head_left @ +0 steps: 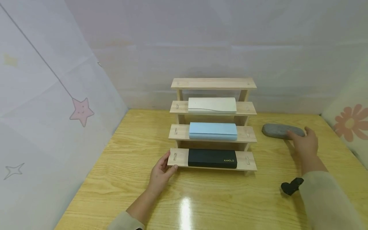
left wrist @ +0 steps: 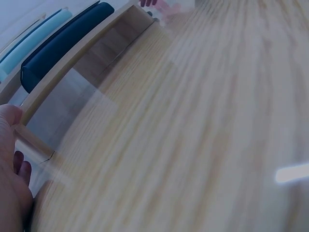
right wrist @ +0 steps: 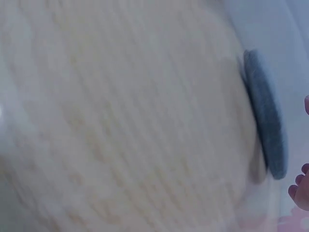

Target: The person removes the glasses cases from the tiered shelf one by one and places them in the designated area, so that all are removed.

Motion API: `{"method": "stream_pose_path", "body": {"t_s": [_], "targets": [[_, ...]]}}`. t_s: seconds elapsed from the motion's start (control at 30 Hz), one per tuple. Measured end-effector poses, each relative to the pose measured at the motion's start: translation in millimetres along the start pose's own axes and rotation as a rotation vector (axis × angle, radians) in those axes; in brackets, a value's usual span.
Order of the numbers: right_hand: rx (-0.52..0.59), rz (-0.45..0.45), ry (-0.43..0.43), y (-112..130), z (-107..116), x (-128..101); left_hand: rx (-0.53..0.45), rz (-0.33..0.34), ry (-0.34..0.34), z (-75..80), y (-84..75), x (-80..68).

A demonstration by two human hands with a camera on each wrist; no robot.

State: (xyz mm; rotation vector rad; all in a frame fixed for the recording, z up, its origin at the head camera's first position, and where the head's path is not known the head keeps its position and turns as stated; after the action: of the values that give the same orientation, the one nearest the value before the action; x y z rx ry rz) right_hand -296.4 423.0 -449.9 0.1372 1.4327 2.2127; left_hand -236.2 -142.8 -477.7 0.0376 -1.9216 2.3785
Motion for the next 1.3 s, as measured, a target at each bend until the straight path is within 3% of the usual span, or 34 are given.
{"method": "stream_pose_path", "body": {"t_s": [0.27, 0.83, 1.3], "targets": [[0.050, 0.054, 0.036, 31, -3, 0, 0.004, -0.002, -0.001, 0.3, -1.8, 1.4], [0.044, 0.178, 0.052, 83, -17, -16, 0.008, -0.001, -0.006, 0.0, -0.5, 0.8], [0.016, 0.338, 0.122, 134, -38, -34, 0.021, -0.004, -0.012, 0.6, -1.3, 0.7]]}}
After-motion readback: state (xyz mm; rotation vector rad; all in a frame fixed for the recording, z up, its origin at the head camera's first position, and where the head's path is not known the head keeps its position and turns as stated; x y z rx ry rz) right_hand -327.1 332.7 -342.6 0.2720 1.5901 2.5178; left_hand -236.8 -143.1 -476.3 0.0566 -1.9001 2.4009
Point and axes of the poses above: each hand's wrist, its own x-axis towards the middle knuckle, its own z-axis out of the back of the hand, y = z × x, the point moved 9 cm from there along x, towards the middle knuckle, and after that the axes turned 5 degrees about x, right-handed, at the moved point
